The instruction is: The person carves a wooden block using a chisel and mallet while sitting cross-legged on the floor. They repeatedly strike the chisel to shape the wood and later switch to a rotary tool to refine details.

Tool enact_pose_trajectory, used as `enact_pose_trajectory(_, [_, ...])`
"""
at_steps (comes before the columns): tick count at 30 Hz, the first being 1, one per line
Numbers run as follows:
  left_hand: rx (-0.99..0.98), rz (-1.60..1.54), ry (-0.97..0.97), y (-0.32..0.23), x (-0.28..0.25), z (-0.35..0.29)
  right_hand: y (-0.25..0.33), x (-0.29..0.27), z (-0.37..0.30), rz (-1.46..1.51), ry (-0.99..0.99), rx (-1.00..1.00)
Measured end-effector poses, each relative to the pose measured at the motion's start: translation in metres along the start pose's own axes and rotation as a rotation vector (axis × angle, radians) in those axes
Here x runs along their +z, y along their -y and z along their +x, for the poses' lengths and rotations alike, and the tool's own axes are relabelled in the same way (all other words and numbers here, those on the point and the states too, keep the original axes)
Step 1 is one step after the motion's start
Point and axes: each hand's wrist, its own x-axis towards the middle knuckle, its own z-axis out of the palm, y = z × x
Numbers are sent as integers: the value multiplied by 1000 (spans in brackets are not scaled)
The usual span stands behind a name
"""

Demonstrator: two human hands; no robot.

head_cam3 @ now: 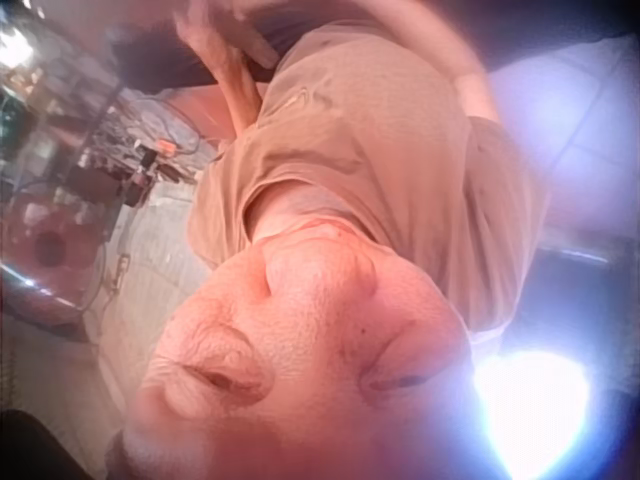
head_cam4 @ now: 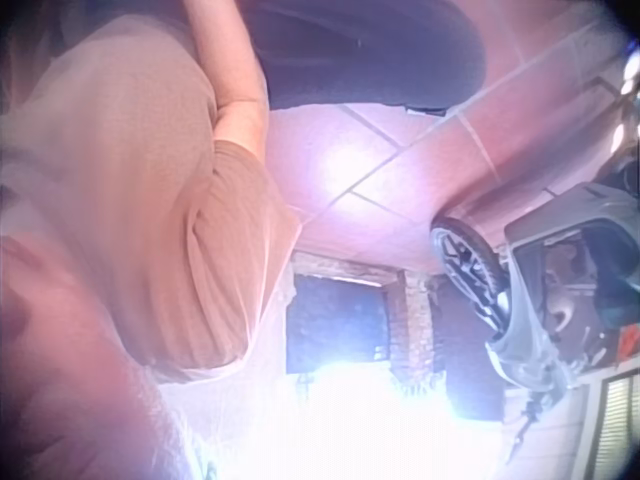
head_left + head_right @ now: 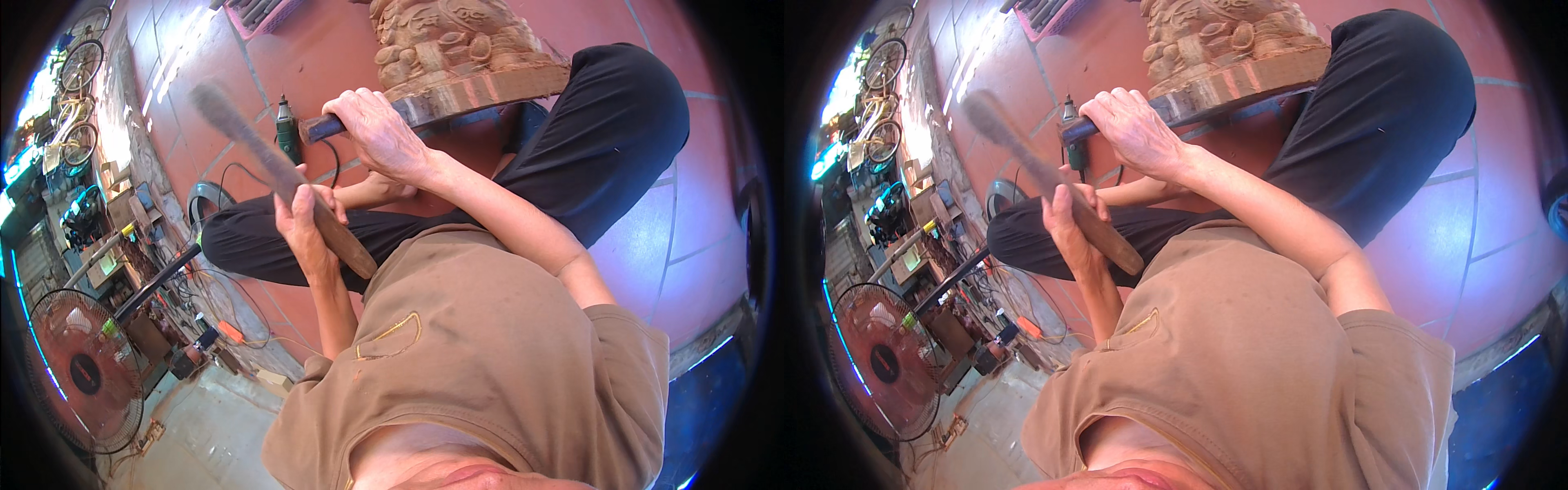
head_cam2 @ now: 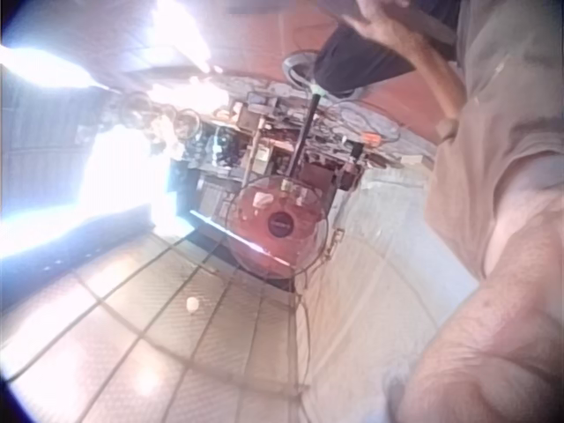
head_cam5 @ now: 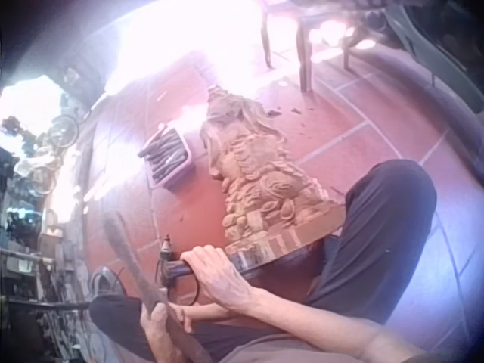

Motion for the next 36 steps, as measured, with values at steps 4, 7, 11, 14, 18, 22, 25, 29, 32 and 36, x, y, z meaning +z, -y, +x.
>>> enact_pose_trajectory(4, [163,58,-20,-8,3,-4,-2,0,1,10,-25,4])
enact_pose_trajectory(7, [47,289,61,-8,2,-7,1,-2,2,30,-35,3])
enact_pose_trajectory(11, [-61,333,97,-10,-1,-7,-1,0,0,15,-26,1])
enact_pose_trajectory(14, [-8,260,64,-14,0,-10,-2,0,-1,11,-45,-10])
enact_pose_trajectory(18, [319,59,-54,-36,0,-17,-4,2,-1,-16,-48,-27])
enact_pose_trajectory(22, [397,104,-146,-26,6,-22,0,-1,1,-20,-39,-20])
enact_pose_trajectory(25, [64,595,89,-10,5,-21,-3,0,-1,15,-29,-16])
enact_pose_trajectory(29, [-73,240,77,-20,-4,-19,-2,-2,0,9,-30,-22])
enact_pose_trajectory(32, [131,108,-15,-43,-5,-22,-1,-4,1,30,-56,-19])
enact_pose_trajectory(36, [434,-46,-108,-53,3,-20,0,-6,2,45,-39,-13])
